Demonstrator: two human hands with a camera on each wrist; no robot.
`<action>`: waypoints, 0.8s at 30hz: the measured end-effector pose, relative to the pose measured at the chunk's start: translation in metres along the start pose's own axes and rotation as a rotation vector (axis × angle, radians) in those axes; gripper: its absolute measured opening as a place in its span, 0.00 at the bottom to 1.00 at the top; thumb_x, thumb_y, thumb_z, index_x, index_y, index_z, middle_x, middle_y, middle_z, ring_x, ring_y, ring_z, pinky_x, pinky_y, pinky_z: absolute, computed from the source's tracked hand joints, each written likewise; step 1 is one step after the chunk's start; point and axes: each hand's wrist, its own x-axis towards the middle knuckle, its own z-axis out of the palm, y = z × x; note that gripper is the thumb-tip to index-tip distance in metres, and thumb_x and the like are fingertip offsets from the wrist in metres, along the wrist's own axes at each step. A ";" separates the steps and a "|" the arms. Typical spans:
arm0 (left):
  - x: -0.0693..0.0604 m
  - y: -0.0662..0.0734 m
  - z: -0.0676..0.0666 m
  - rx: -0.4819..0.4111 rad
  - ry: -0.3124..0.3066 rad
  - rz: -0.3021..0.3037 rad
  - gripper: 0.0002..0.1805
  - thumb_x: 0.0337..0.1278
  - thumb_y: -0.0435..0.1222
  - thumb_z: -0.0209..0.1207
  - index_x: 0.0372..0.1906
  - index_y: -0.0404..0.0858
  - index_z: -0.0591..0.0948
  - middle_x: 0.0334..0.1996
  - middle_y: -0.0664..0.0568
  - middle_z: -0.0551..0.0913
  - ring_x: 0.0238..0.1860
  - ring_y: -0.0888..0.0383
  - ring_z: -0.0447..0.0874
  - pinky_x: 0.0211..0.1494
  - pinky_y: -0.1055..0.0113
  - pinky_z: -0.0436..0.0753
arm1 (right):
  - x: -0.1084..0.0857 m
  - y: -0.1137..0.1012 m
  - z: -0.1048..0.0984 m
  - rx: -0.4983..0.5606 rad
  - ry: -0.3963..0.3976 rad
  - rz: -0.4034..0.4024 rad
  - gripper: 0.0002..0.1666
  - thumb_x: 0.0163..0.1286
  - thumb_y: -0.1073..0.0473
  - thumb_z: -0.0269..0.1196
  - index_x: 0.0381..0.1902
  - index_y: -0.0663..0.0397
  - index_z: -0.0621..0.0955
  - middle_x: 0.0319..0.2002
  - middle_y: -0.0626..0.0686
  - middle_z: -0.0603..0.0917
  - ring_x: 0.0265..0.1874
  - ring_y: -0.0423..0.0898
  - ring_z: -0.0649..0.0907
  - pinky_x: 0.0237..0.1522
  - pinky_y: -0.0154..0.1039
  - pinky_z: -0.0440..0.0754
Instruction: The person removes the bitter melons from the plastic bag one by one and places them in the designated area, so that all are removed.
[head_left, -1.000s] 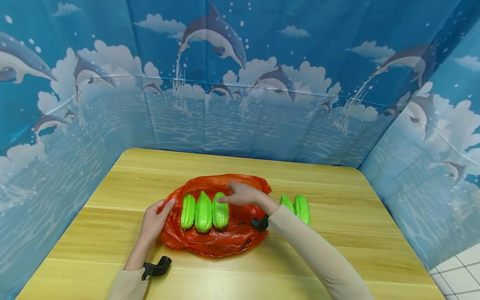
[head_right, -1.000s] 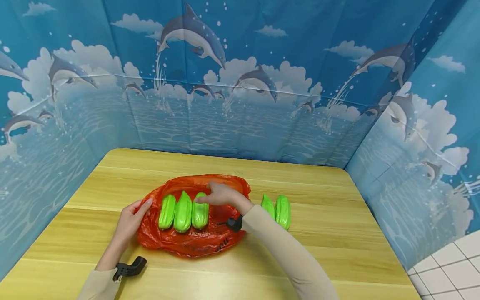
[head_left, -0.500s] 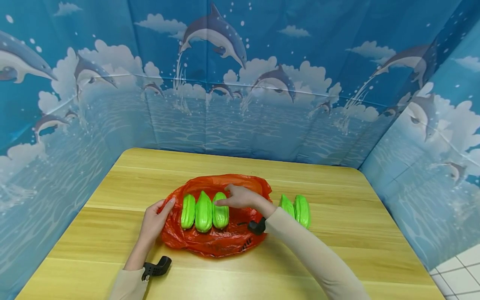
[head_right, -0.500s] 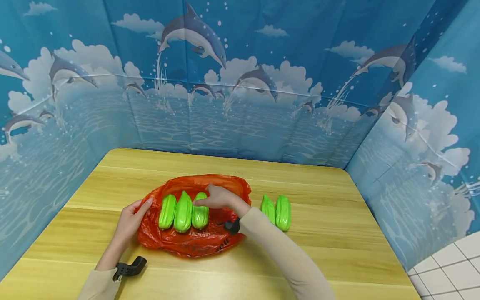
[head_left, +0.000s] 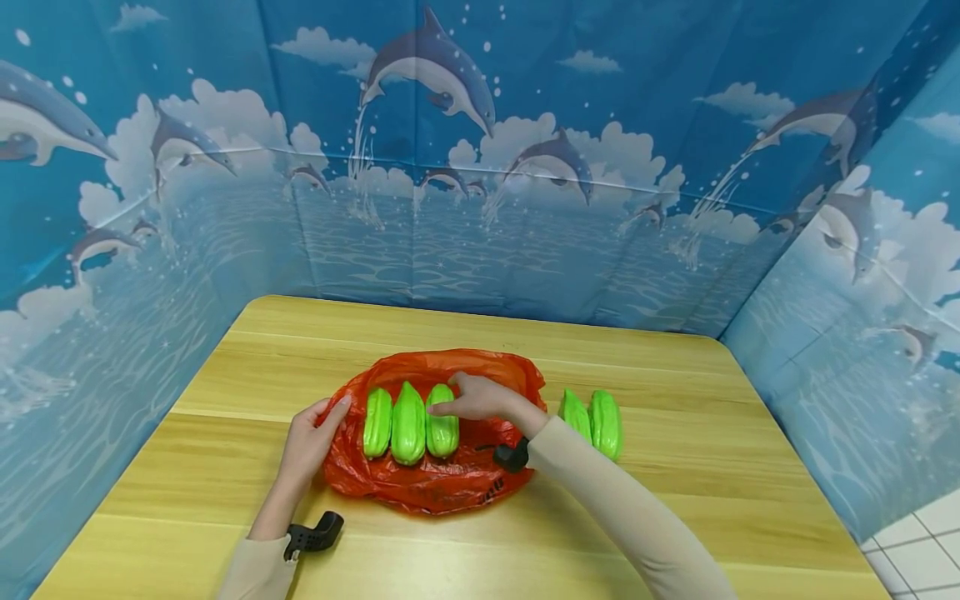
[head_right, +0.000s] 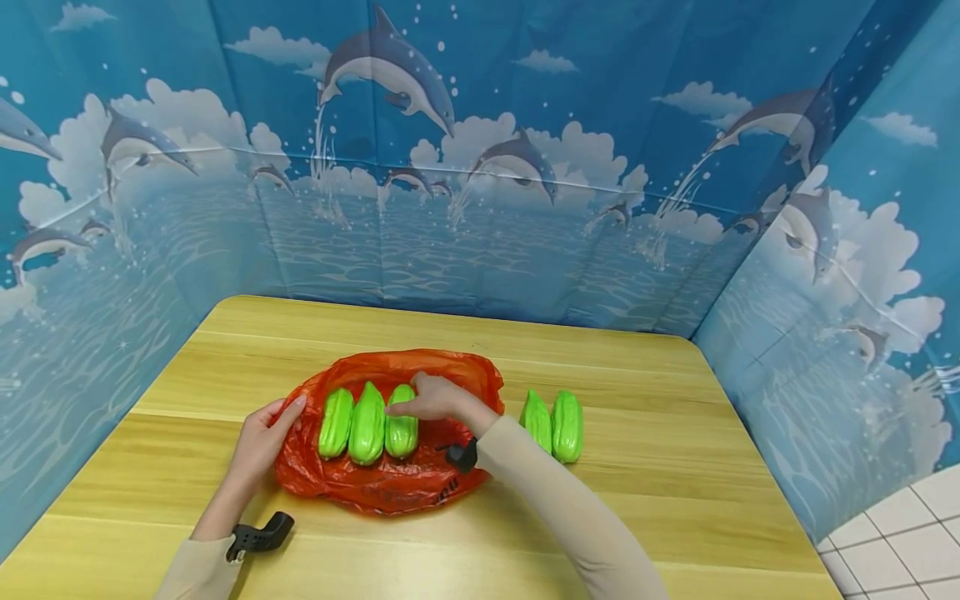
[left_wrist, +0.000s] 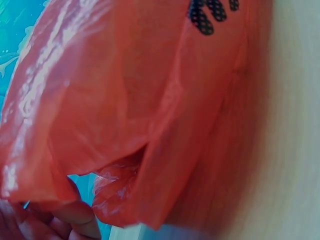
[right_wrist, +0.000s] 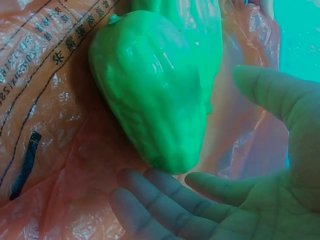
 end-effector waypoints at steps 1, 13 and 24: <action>0.000 0.000 0.000 0.000 0.001 0.001 0.20 0.65 0.47 0.56 0.37 0.30 0.79 0.25 0.49 0.76 0.26 0.59 0.75 0.29 0.69 0.76 | 0.000 0.000 0.000 0.001 0.000 0.002 0.48 0.63 0.34 0.59 0.68 0.61 0.63 0.63 0.60 0.69 0.59 0.54 0.72 0.57 0.50 0.69; -0.002 0.003 0.000 0.002 0.006 0.005 0.20 0.66 0.46 0.56 0.35 0.30 0.78 0.24 0.49 0.75 0.26 0.58 0.74 0.28 0.69 0.75 | 0.002 0.000 0.003 0.009 -0.002 0.030 0.48 0.62 0.34 0.60 0.68 0.62 0.62 0.63 0.60 0.69 0.59 0.55 0.72 0.57 0.50 0.70; -0.003 0.002 0.000 0.016 0.023 0.044 0.22 0.64 0.50 0.57 0.34 0.31 0.77 0.23 0.49 0.75 0.25 0.58 0.74 0.27 0.69 0.75 | 0.008 0.002 0.007 0.008 -0.008 0.031 0.50 0.62 0.34 0.60 0.69 0.63 0.61 0.63 0.60 0.69 0.60 0.55 0.71 0.57 0.50 0.69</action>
